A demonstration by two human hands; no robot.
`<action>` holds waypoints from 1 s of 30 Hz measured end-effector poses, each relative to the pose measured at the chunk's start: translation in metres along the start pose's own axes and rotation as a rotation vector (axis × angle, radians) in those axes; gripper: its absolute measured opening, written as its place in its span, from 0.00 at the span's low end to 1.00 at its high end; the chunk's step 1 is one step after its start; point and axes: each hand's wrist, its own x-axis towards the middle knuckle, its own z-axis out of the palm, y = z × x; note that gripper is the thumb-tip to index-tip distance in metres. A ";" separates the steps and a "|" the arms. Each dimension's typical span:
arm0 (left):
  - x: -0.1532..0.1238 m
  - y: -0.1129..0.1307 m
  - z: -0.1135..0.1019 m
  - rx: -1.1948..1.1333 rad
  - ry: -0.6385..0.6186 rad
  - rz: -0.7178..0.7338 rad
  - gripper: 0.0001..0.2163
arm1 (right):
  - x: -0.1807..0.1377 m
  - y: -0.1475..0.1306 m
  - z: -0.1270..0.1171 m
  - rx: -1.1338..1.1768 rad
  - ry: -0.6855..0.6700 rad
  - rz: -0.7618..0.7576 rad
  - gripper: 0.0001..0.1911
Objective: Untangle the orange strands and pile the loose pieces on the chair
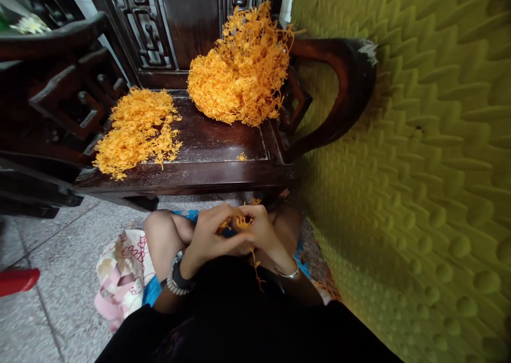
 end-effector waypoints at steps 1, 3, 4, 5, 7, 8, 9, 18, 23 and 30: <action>0.000 -0.001 0.002 0.036 0.042 -0.033 0.11 | 0.000 -0.001 0.001 -0.008 -0.005 -0.011 0.17; -0.002 -0.004 0.007 0.052 0.183 -0.108 0.11 | -0.001 -0.006 0.005 -0.014 -0.031 -0.036 0.19; -0.002 -0.006 0.008 0.046 0.253 -0.132 0.12 | -0.003 -0.010 0.007 -0.001 -0.051 -0.049 0.20; -0.002 -0.008 0.008 0.041 0.335 -0.145 0.12 | -0.005 -0.013 0.008 0.024 -0.081 -0.063 0.20; 0.000 -0.011 -0.004 -0.002 0.565 -0.124 0.11 | -0.012 -0.018 0.007 0.086 -0.188 -0.081 0.21; 0.002 -0.011 -0.016 -0.060 0.708 -0.093 0.10 | -0.016 -0.018 0.005 0.124 -0.250 -0.075 0.22; 0.005 -0.011 -0.031 -0.132 0.861 -0.057 0.10 | -0.020 -0.017 0.003 0.168 -0.300 -0.051 0.23; -0.002 0.003 -0.076 -0.763 0.609 -0.232 0.09 | -0.012 0.002 -0.020 0.648 0.142 0.153 0.21; -0.008 -0.004 -0.008 -0.685 0.288 -0.548 0.04 | -0.001 -0.011 -0.016 0.846 0.154 0.109 0.19; -0.004 0.011 0.016 -0.078 -0.011 -0.297 0.09 | 0.001 -0.021 -0.009 0.880 0.079 0.073 0.19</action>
